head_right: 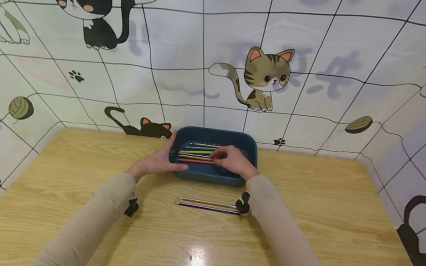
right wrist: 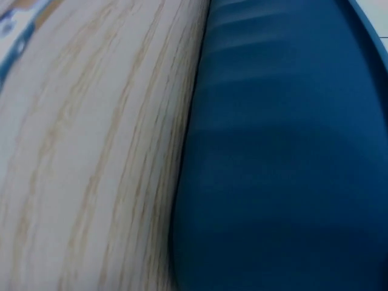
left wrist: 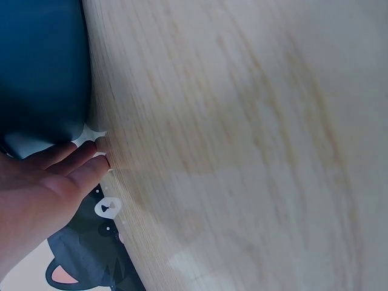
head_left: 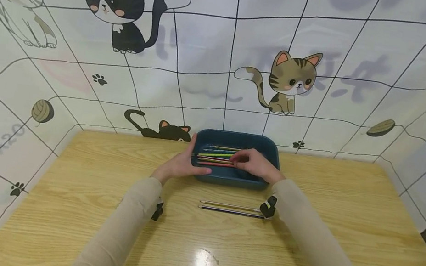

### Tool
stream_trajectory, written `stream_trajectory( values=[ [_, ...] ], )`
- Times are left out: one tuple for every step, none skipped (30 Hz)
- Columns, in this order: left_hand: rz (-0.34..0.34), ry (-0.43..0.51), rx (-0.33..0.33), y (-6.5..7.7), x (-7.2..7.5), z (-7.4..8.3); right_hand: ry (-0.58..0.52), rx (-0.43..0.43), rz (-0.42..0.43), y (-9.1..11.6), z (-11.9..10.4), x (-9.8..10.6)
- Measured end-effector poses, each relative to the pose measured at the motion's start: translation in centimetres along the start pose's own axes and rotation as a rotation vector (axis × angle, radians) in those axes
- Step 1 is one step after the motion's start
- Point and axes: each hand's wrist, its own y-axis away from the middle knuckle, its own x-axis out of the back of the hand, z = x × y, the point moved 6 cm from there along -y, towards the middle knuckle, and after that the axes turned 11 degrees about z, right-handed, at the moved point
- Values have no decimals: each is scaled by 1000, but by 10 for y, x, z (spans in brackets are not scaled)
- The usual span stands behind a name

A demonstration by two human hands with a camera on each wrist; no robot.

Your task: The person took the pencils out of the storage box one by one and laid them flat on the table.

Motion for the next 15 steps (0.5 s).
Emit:
stream_trajectory(
  values=[
    [-1, 0, 0, -1, 0, 0, 2, 14, -11, 0, 1, -1],
    [-1, 0, -1, -1, -1, -1, 4, 22, -18, 0, 1, -2],
    [-1, -1, -2, -1, -1, -1, 12, 33, -21, -1, 2, -2],
    [-1, -3, -2, -2, -2, -1, 16, 39, -22, -1, 2, -3],
    [-1, -4, -2, -1, -2, -1, 20, 46, -24, 0, 1, -3],
    [-1, -7, -3, -2, -2, -1, 33, 55, -23, 0, 1, -4],
    [-1, -8, -3, -1, -2, -1, 46, 60, -23, 0, -1, -4],
    [0, -9, -6, -1, -2, -1, 61, 66, -23, -1, -1, -5],
    [0, -9, -8, -1, -1, 0, 76, 73, -24, -2, -1, -6],
    [0, -8, -10, 0, -1, 0, 86, 80, -25, -3, -2, -7],
    [1, -5, -13, 0, 0, 1, 98, 89, -27, -4, -1, -8],
    [1, -3, -15, 0, 0, 1, 111, 94, -26, -5, -1, -9],
    [1, -1, -18, 0, 0, 1, 114, 96, -28, -6, 0, -10],
    [2, 0, -20, 0, 0, 1, 117, 96, -29, -8, 2, -11],
    [2, 2, -21, 0, 0, 1, 124, 98, -27, -8, 2, -11]
  ],
)
